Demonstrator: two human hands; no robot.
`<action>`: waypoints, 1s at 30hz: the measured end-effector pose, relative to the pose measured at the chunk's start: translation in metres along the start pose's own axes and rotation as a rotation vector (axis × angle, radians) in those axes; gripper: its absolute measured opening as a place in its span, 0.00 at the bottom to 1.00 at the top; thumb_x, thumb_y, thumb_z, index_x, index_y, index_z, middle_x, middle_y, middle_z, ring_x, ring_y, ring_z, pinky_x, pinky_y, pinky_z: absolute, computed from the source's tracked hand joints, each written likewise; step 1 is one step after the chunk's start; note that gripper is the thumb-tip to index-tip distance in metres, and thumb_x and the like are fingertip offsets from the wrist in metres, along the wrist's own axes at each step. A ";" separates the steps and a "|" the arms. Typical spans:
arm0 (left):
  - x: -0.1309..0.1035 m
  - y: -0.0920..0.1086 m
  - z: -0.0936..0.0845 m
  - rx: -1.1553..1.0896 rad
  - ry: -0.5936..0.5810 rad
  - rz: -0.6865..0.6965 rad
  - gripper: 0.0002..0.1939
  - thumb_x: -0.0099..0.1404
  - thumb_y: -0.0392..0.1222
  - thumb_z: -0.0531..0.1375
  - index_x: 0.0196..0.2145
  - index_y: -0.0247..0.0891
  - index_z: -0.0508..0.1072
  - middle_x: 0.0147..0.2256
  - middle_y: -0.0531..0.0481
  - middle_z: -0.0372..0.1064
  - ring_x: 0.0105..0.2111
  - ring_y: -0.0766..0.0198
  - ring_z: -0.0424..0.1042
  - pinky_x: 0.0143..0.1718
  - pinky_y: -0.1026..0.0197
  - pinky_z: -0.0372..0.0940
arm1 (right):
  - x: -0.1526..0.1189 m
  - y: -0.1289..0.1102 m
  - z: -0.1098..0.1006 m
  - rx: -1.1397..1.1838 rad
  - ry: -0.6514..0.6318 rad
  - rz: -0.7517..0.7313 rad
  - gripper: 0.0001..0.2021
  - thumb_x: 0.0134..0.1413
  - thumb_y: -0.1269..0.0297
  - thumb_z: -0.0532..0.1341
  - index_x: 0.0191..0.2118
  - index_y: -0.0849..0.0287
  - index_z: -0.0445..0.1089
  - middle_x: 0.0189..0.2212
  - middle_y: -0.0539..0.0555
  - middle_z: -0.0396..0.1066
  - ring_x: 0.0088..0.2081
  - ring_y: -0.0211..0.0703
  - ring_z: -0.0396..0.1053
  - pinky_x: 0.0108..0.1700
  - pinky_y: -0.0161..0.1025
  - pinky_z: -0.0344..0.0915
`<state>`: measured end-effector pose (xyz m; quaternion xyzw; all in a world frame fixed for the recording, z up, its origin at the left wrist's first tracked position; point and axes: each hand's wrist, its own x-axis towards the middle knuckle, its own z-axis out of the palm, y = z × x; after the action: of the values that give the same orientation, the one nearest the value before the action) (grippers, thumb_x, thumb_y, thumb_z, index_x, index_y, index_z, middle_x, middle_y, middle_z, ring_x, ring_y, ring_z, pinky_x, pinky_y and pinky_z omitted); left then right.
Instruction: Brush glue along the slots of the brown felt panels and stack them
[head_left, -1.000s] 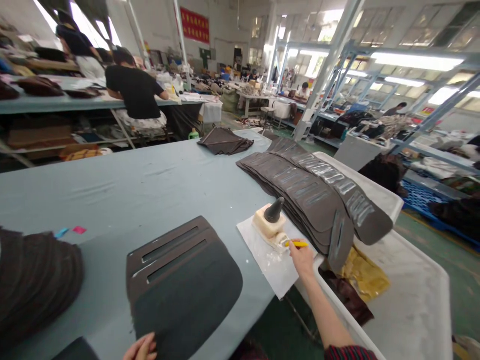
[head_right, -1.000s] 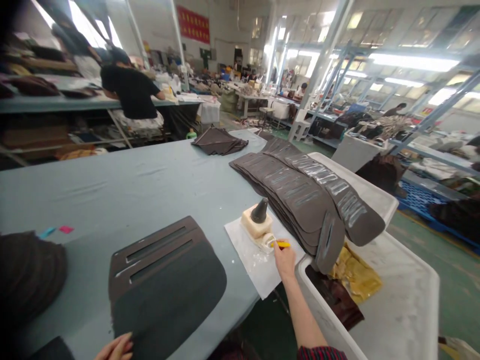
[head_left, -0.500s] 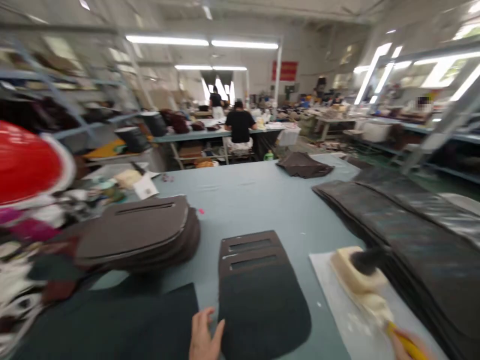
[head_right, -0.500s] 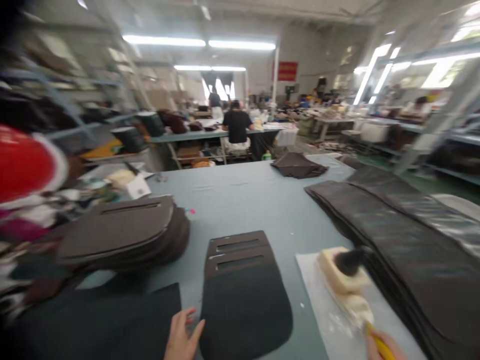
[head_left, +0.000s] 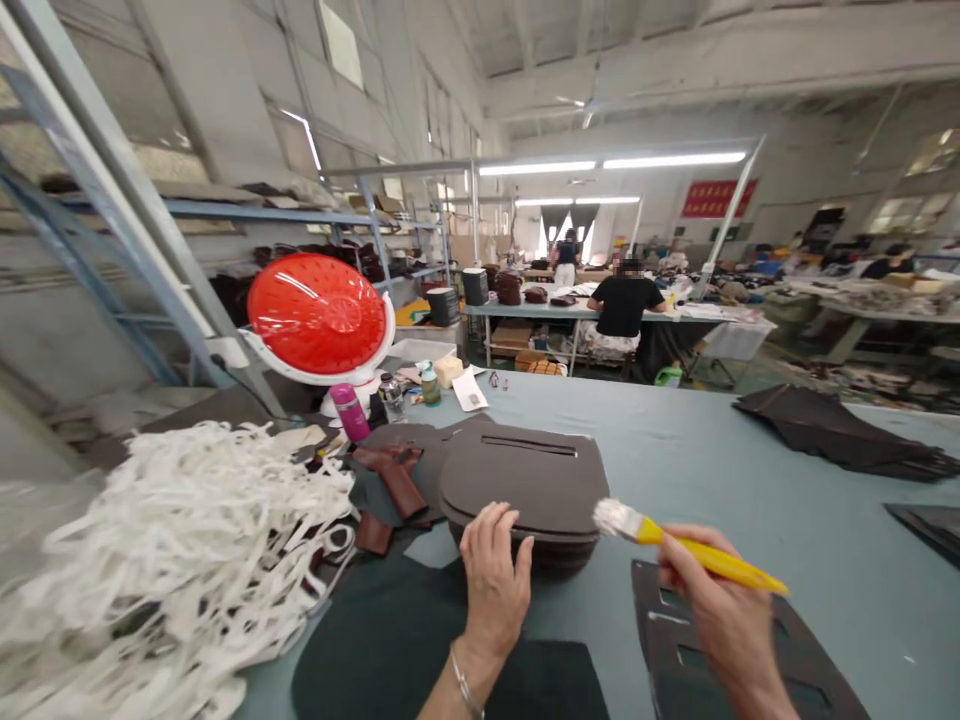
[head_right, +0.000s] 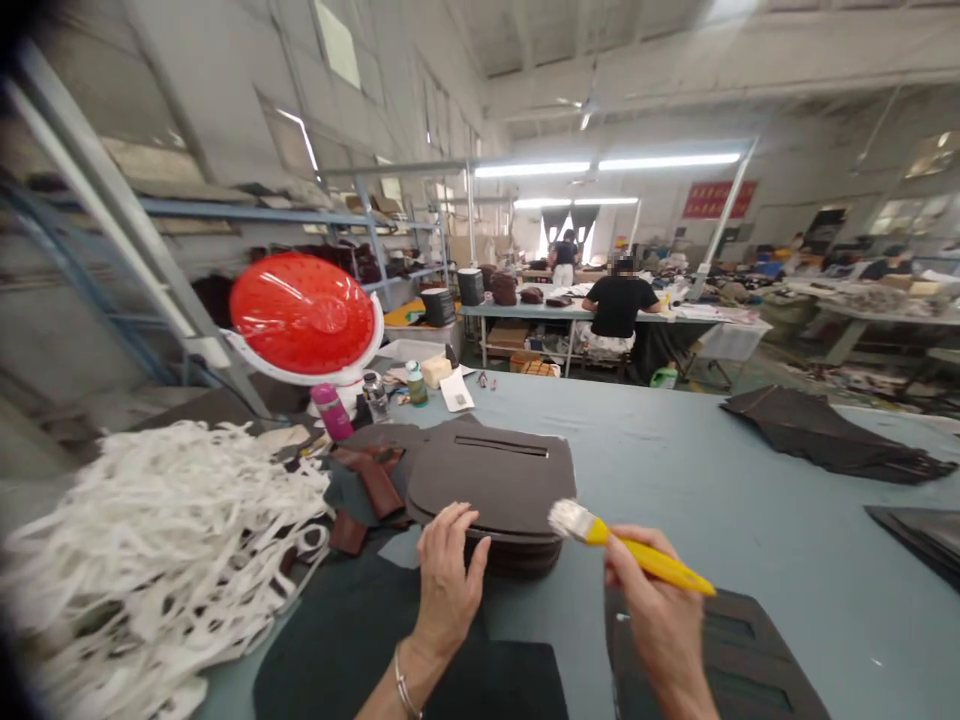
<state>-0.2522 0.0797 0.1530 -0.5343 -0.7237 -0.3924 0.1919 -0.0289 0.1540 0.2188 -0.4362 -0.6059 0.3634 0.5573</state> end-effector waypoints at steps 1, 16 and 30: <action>0.007 -0.010 -0.001 0.018 -0.022 0.024 0.17 0.64 0.39 0.54 0.52 0.38 0.64 0.52 0.42 0.63 0.56 0.55 0.59 0.56 0.46 0.56 | 0.006 -0.015 0.045 0.066 -0.109 0.018 0.15 0.49 0.53 0.63 0.36 0.61 0.70 0.20 0.50 0.69 0.19 0.36 0.65 0.21 0.31 0.61; 0.008 -0.060 0.017 -0.108 -0.093 0.024 0.17 0.64 0.44 0.55 0.50 0.45 0.68 0.52 0.49 0.66 0.53 0.55 0.62 0.54 0.48 0.62 | 0.084 -0.011 0.325 -0.164 -0.200 -0.074 0.09 0.47 0.58 0.56 0.29 0.56 0.70 0.16 0.45 0.67 0.19 0.38 0.67 0.27 0.33 0.63; 0.019 -0.052 0.004 -0.020 -0.214 0.105 0.18 0.65 0.43 0.53 0.52 0.43 0.68 0.52 0.43 0.65 0.54 0.52 0.61 0.54 0.47 0.58 | 0.113 0.035 0.094 -0.559 0.294 0.155 0.12 0.44 0.58 0.54 0.27 0.59 0.70 0.14 0.48 0.67 0.18 0.40 0.66 0.30 0.35 0.60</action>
<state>-0.3066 0.0883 0.1446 -0.6120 -0.7072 -0.3300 0.1285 -0.1179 0.2765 0.2165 -0.6649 -0.5604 0.1574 0.4680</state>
